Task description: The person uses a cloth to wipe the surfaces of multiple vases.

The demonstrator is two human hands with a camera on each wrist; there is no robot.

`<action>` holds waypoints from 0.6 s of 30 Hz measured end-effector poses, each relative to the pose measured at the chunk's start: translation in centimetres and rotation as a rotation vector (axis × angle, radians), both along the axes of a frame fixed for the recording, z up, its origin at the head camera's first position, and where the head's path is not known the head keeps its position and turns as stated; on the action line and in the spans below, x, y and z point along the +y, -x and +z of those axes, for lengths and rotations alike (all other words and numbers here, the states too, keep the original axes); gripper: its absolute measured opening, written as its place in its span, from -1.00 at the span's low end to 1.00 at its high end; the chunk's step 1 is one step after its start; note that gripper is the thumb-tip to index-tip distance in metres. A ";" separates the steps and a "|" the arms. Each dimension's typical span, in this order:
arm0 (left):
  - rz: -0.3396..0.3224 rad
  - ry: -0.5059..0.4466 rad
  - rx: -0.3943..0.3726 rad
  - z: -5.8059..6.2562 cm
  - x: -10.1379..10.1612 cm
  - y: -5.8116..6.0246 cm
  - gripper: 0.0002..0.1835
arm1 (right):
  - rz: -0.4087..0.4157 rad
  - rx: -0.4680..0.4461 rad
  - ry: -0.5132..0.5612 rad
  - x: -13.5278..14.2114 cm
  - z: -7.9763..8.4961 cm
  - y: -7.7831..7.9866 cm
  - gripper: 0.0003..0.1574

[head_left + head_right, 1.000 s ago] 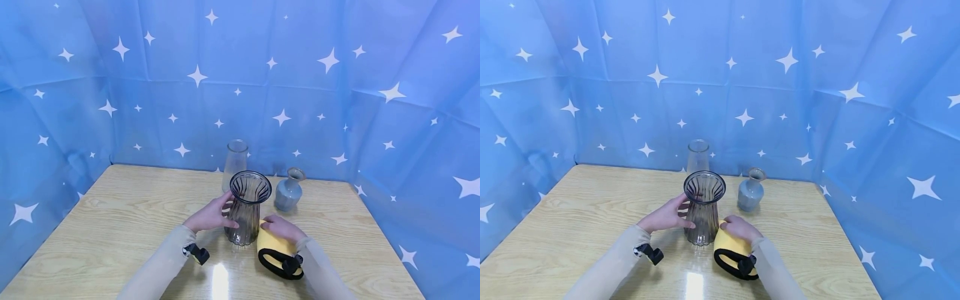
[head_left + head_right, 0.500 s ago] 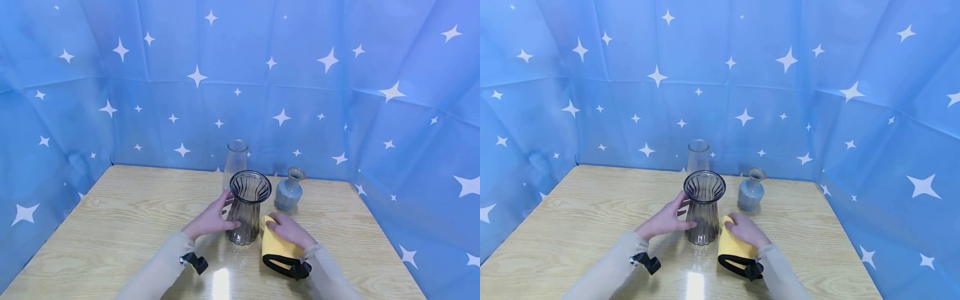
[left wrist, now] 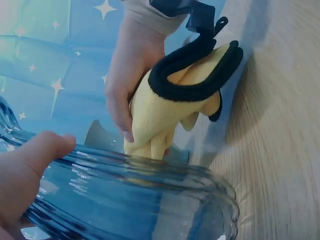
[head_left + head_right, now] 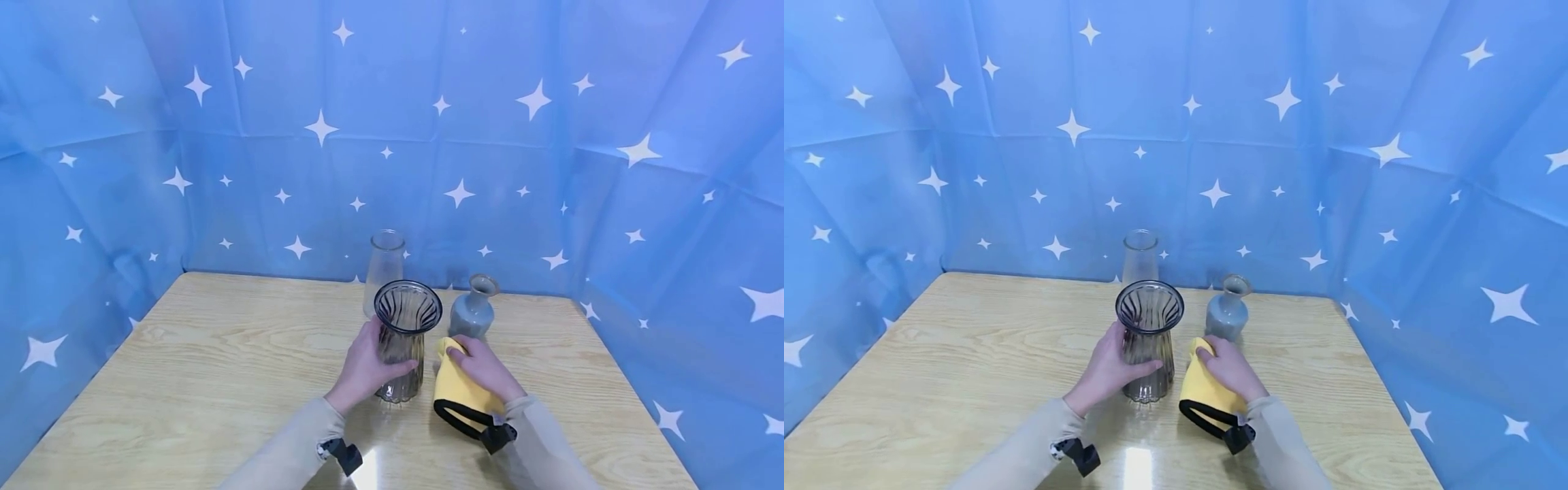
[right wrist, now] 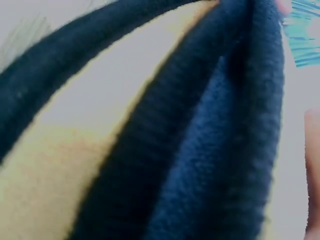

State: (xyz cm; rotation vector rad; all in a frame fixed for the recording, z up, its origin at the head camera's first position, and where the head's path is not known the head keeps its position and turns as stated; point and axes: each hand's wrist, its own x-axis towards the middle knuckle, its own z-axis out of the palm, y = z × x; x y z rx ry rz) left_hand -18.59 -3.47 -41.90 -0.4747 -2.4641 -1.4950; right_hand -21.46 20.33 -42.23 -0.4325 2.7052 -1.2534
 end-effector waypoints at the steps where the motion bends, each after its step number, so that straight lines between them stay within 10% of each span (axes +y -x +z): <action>1: -0.001 -0.002 0.010 0.0 0.0 0.1 -0.02 | -0.008 -0.001 0.005 0.0 -0.1 0.0 -0.60; 18: -0.331 -0.070 -0.122 -0.4 -3.5 2.7 -0.03 | 0.095 0.204 0.017 -2.8 -1.0 -0.6 -0.58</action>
